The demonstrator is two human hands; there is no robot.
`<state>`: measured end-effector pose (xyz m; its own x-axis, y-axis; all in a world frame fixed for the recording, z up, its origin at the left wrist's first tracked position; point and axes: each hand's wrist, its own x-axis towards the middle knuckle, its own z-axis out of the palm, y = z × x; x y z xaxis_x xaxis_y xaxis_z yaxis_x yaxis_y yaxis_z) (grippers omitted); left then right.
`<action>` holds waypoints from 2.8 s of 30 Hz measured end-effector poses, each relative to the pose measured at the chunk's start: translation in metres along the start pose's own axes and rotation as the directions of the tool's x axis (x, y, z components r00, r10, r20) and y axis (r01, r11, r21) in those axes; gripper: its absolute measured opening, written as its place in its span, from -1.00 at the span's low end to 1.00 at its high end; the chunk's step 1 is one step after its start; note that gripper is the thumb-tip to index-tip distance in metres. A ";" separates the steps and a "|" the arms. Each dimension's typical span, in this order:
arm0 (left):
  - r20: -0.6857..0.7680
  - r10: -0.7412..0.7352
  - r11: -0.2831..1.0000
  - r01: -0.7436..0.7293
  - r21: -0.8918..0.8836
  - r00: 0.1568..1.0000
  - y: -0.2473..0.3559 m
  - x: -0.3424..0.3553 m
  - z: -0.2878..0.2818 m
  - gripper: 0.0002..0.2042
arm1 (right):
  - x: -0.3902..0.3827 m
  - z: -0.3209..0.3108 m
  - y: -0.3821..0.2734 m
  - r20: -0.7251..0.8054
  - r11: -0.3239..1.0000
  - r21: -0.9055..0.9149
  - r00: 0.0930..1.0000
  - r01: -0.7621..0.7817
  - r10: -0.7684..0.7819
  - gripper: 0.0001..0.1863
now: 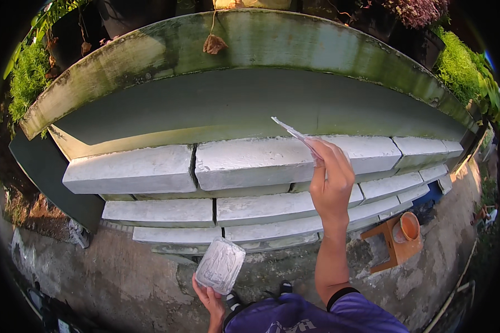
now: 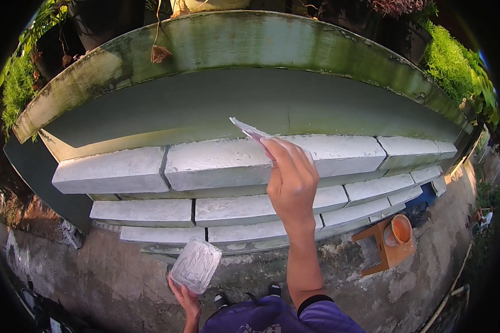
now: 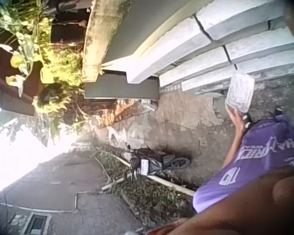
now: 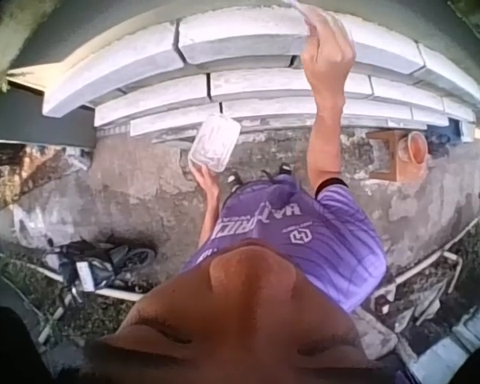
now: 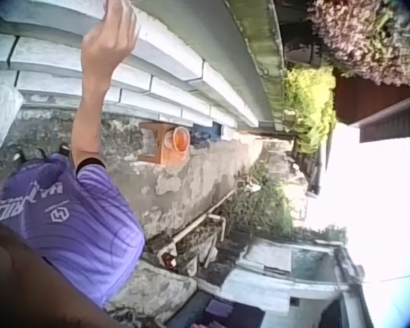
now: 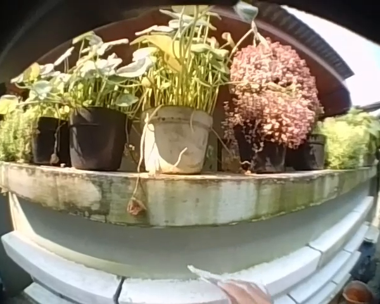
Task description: Applying white wall putty to the horizontal grooves of a brick wall using a putty knife.
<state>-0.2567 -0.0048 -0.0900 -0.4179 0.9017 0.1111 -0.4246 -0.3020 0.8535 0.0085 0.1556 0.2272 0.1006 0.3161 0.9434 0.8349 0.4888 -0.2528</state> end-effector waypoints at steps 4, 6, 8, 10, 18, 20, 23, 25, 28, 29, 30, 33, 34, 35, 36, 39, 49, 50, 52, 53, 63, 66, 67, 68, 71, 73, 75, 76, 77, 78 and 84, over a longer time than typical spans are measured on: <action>0.015 0.002 1.000 -0.002 0.025 1.000 0.001 0.000 0.001 -0.31 | -0.017 0.015 0.006 0.307 0.972 -0.126 0.940 0.197 -0.151 -0.61; 0.017 -0.004 1.000 0.003 0.019 1.000 0.003 -0.001 0.002 -0.32 | -0.026 0.019 -0.001 0.495 0.961 -0.166 0.861 0.221 -0.113 -0.67; 0.011 -0.003 1.000 0.003 0.014 1.000 0.006 -0.001 0.001 -0.33 | -0.035 0.009 -0.011 0.506 0.960 -0.160 0.854 0.229 -0.120 -0.67; 0.028 -0.012 0.999 0.013 -0.045 1.000 0.007 -0.001 0.003 -0.33 | -0.039 -0.008 -0.017 0.517 0.957 -0.163 0.847 0.240 -0.124 -0.65; 0.054 -0.033 0.999 0.033 0.013 0.998 0.004 -0.002 0.003 -0.34 | -0.018 0.016 0.006 0.318 0.967 -0.162 0.938 0.196 -0.136 -0.67; 0.059 -0.038 0.999 0.037 0.015 0.998 0.002 -0.002 -0.001 -0.34 | -0.027 0.035 0.004 0.382 0.955 -0.210 0.917 0.209 -0.116 -0.74; 0.070 -0.016 0.995 0.009 0.100 0.997 -0.005 0.002 -0.005 -0.35 | -0.046 0.055 -0.031 0.339 0.952 -0.135 0.916 0.275 -0.216 -0.76; 0.056 -0.054 0.999 0.053 0.011 0.997 0.001 0.000 0.005 -0.36 | -0.052 0.061 -0.066 0.331 0.957 -0.084 0.913 0.279 -0.237 -0.74; 0.037 -0.046 0.999 0.045 0.031 0.998 -0.006 -0.002 -0.009 -0.38 | -0.058 0.068 -0.096 0.332 0.921 0.005 0.868 0.390 -0.370 -0.76; 0.031 -0.039 0.999 0.038 0.033 0.999 -0.006 -0.001 -0.009 -0.38 | -0.054 0.065 -0.097 0.292 0.917 0.049 0.872 0.396 -0.393 -0.75; 0.049 -0.023 0.999 0.021 0.049 0.999 -0.006 -0.002 -0.008 -0.38 | -0.051 0.066 -0.097 0.251 0.910 0.092 0.875 0.404 -0.414 -0.75; 0.061 -0.008 0.998 0.004 0.065 0.998 -0.004 -0.003 -0.005 -0.37 | -0.041 0.084 -0.088 0.240 0.915 0.028 0.886 0.402 -0.397 -0.74; 0.045 -0.015 0.998 0.012 0.066 0.999 0.000 -0.005 -0.001 -0.36 | -0.039 0.092 -0.084 0.333 0.918 -0.002 0.866 0.396 -0.372 -0.73; 0.033 -0.021 0.998 0.019 0.067 0.999 0.002 -0.003 0.001 -0.35 | -0.044 0.097 -0.085 0.332 0.919 -0.008 0.868 0.394 -0.369 -0.73; 0.042 -0.024 0.998 0.021 0.067 0.999 0.001 -0.004 -0.001 -0.35 | -0.050 0.100 -0.086 0.355 0.915 0.020 0.853 0.402 -0.383 -0.73; 0.057 -0.007 0.995 0.001 0.104 0.998 -0.003 -0.005 -0.008 -0.35 | -0.064 0.089 -0.098 0.327 0.898 0.077 0.840 0.433 -0.433 -0.74; 0.081 -0.044 0.995 0.036 0.097 0.996 0.002 -0.001 -0.014 -0.37 | -0.039 0.053 -0.022 0.174 0.954 -0.296 0.985 0.046 0.007 -0.75; 0.088 -0.039 0.994 0.030 0.103 0.995 0.000 0.004 -0.008 -0.38 | -0.046 0.057 -0.027 0.219 0.939 -0.330 0.975 0.097 -0.023 -0.73; 0.096 -0.033 0.993 0.021 0.116 0.995 -0.003 0.010 -0.001 -0.38 | -0.063 0.066 -0.047 0.289 0.922 -0.331 0.952 0.202 -0.105 -0.70; 0.095 -0.024 0.996 0.016 0.084 0.995 -0.006 0.012 0.002 -0.38 | -0.067 0.065 -0.057 0.288 0.921 -0.334 0.952 0.199 -0.102 -0.70; 0.115 -0.025 1.000 0.024 0.006 0.993 -0.004 0.005 0.017 -0.33 | -0.030 0.008 0.037 0.087 0.959 -0.242 0.988 0.146 -0.128 -0.67; 0.099 -0.062 0.998 0.062 0.005 0.993 -0.005 0.002 0.018 -0.32 | -0.045 0.005 0.045 0.157 0.944 -0.309 0.985 0.118 -0.072 -0.66; 0.104 -0.065 0.998 0.065 0.004 0.993 -0.007 0.002 0.018 -0.32 | -0.054 0.006 0.040 0.214 0.938 -0.304 0.972 0.165 -0.101 -0.66; 0.096 -0.054 0.998 0.052 0.027 0.994 -0.007 0.001 0.014 -0.32 | -0.062 0.009 0.028 0.208 0.935 -0.292 0.968 0.200 -0.142 -0.68; 0.106 -0.050 0.998 0.045 0.054 0.993 -0.011 0.000 0.015 -0.32 | -0.062 -0.012 0.024 0.226 0.956 -0.185 0.957 0.228 -0.185 -0.69; 0.112 -0.047 0.997 0.040 0.064 0.993 -0.016 0.000 0.016 -0.32 | -0.055 -0.024 0.038 0.200 0.959 -0.169 0.960 0.229 -0.194 -0.68; 0.104 -0.036 0.996 0.028 0.084 0.994 -0.022 -0.001 0.018 -0.33 | -0.044 -0.036 0.057 0.152 0.935 -0.274 0.970 0.226 -0.190 -0.66; 0.103 -0.037 0.996 0.029 0.085 0.994 -0.023 -0.001 0.020 -0.33 | -0.038 -0.039 0.065 0.151 0.922 -0.321 0.973 0.217 -0.176 -0.65; 0.121 -0.055 0.998 0.050 0.044 0.991 -0.023 -0.002 0.024 -0.33 | -0.036 -0.042 0.075 0.153 0.922 -0.321 0.973 0.217 -0.176 -0.65; 0.137 -0.070 0.997 0.071 0.003 0.988 -0.023 -0.003 0.029 -0.33 | -0.036 -0.044 0.086 0.209 0.926 -0.303 0.963 0.227 -0.168 -0.65; 0.194 -0.066 0.997 0.057 0.053 0.979 -0.031 -0.012 0.043 -0.39 | -0.047 -0.075 0.076 0.268 0.937 -0.237 0.944 0.257 -0.191 -0.69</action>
<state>-0.2036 0.0073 -0.0957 -0.2254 0.9625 0.1510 -0.4047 -0.2335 0.8841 0.1077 0.1171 0.1802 -0.2096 0.4228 0.8816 0.9364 0.3464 0.0565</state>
